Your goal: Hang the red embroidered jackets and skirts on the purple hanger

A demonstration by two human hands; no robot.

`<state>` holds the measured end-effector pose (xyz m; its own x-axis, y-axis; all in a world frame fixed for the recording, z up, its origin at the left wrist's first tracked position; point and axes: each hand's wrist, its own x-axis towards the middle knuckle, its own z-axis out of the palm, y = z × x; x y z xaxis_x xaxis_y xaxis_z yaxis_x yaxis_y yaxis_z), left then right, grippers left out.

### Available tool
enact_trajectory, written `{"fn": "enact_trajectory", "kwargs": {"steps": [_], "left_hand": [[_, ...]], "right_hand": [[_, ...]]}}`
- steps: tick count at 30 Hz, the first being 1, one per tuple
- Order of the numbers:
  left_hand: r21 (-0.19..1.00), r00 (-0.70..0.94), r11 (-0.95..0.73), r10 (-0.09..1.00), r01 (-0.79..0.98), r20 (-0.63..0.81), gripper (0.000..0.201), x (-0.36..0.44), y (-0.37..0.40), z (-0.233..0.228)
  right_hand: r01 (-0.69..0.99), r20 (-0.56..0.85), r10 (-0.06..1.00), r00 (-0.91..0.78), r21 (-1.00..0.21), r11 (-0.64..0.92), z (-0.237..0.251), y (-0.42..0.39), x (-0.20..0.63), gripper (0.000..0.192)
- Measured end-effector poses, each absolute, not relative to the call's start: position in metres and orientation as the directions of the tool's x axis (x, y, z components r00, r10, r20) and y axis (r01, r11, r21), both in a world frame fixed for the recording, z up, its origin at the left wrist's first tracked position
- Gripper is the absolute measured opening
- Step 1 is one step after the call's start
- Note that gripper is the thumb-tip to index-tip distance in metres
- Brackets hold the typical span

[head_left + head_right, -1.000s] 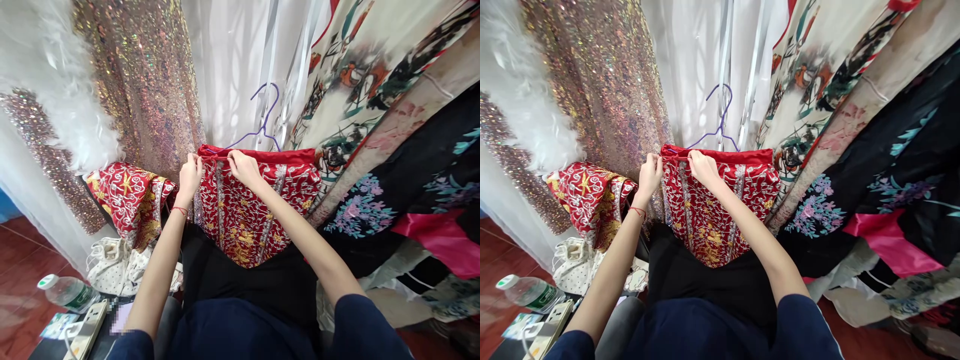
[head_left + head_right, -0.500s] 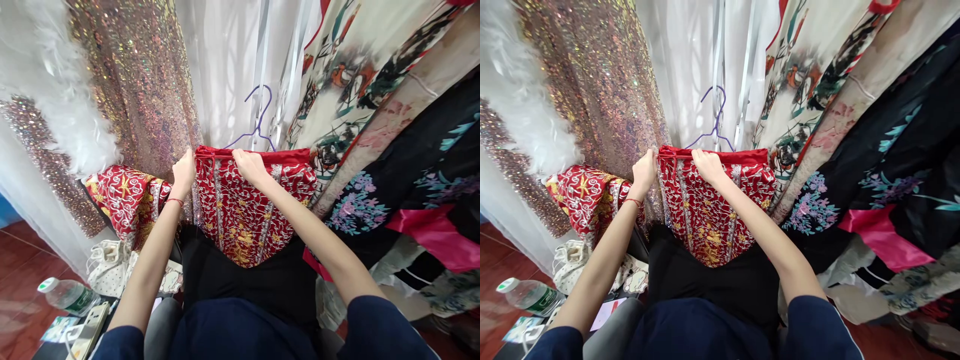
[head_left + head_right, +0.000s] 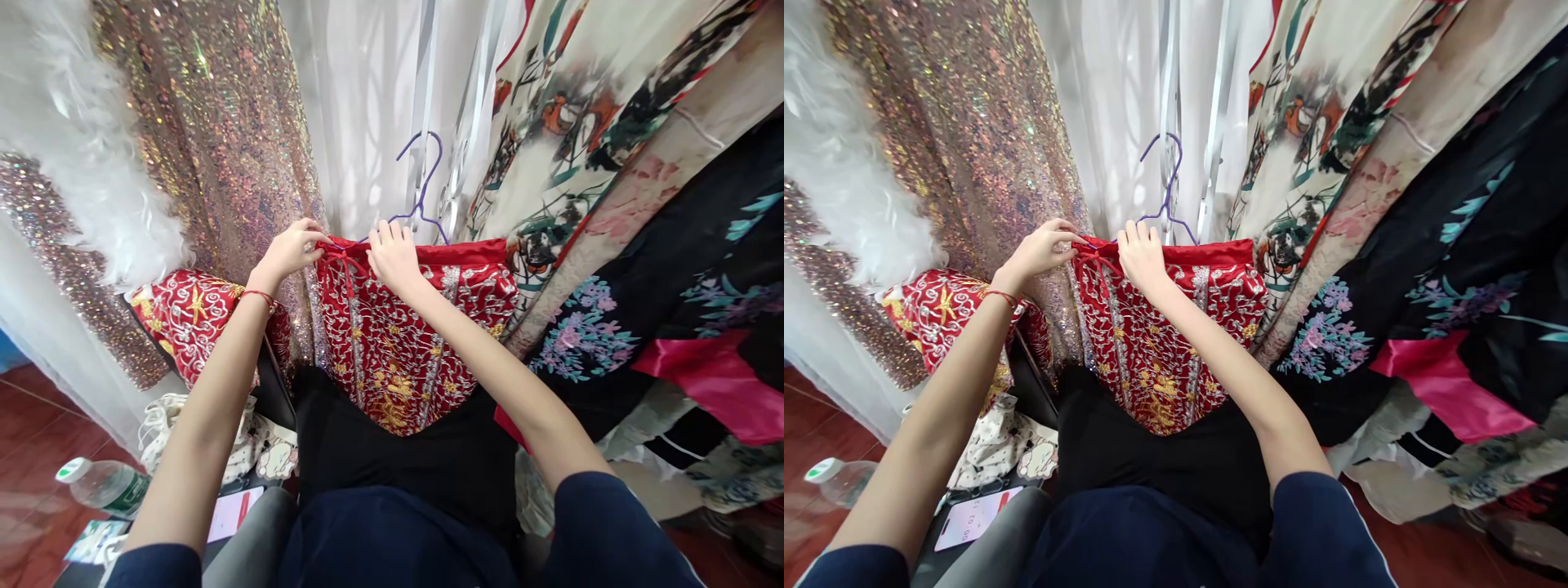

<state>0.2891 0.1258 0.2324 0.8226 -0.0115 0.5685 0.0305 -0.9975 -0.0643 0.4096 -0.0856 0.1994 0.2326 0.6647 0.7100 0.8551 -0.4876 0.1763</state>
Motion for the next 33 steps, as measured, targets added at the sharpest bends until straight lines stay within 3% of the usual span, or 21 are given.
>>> {"fn": "enact_trajectory", "kwargs": {"steps": [4, 9, 13, 19, 23, 26, 30, 33], "left_hand": [[-0.088, 0.802, -0.995, -0.012, 0.050, 0.597, 0.023, 0.277, 0.121, 0.234], [-0.245, 0.841, -0.969, -0.125, 0.009, 0.527, 0.028, 0.282, 0.110, 0.238], [-0.317, 0.857, -0.941, -0.063, 0.119, 0.511, 0.025, 0.284, 0.113, 0.246], [-0.223, 0.805, -0.945, 0.063, 0.237, 0.589, 0.025, 0.274, 0.120, 0.253], [-0.115, 0.852, -0.988, 0.029, 0.104, 0.523, 0.027, 0.275, 0.116, 0.248], [-0.027, 0.851, -1.000, -0.003, 0.013, 0.525, 0.023, 0.278, 0.116, 0.243], [0.023, 0.828, -0.999, -0.024, -0.044, 0.560, 0.021, 0.282, 0.114, 0.238], [0.034, 0.816, -0.998, -0.030, -0.062, 0.577, 0.020, 0.290, 0.104, 0.239]], "right_hand": [[0.855, 0.724, 0.641, 0.253, 0.142, -0.498, 0.200, -0.088, 0.416, 0.039], [0.871, 0.690, 0.693, 0.209, 0.190, -0.452, 0.208, -0.097, 0.413, 0.040], [0.862, 0.645, 0.736, 0.205, 0.237, -0.447, 0.209, -0.102, 0.412, 0.042], [0.850, 0.597, 0.747, 0.292, 0.196, -0.489, 0.205, -0.109, 0.425, 0.045], [0.851, 0.608, 0.729, 0.315, 0.159, -0.501, 0.205, -0.115, 0.422, 0.045], [0.879, 0.619, 0.749, 0.238, 0.190, -0.436, 0.206, -0.128, 0.421, 0.041], [0.876, 0.605, 0.776, 0.178, 0.261, -0.405, 0.211, -0.168, 0.439, 0.039], [0.890, 0.567, 0.803, 0.185, 0.249, -0.381, 0.215, -0.204, 0.463, 0.032]]}}
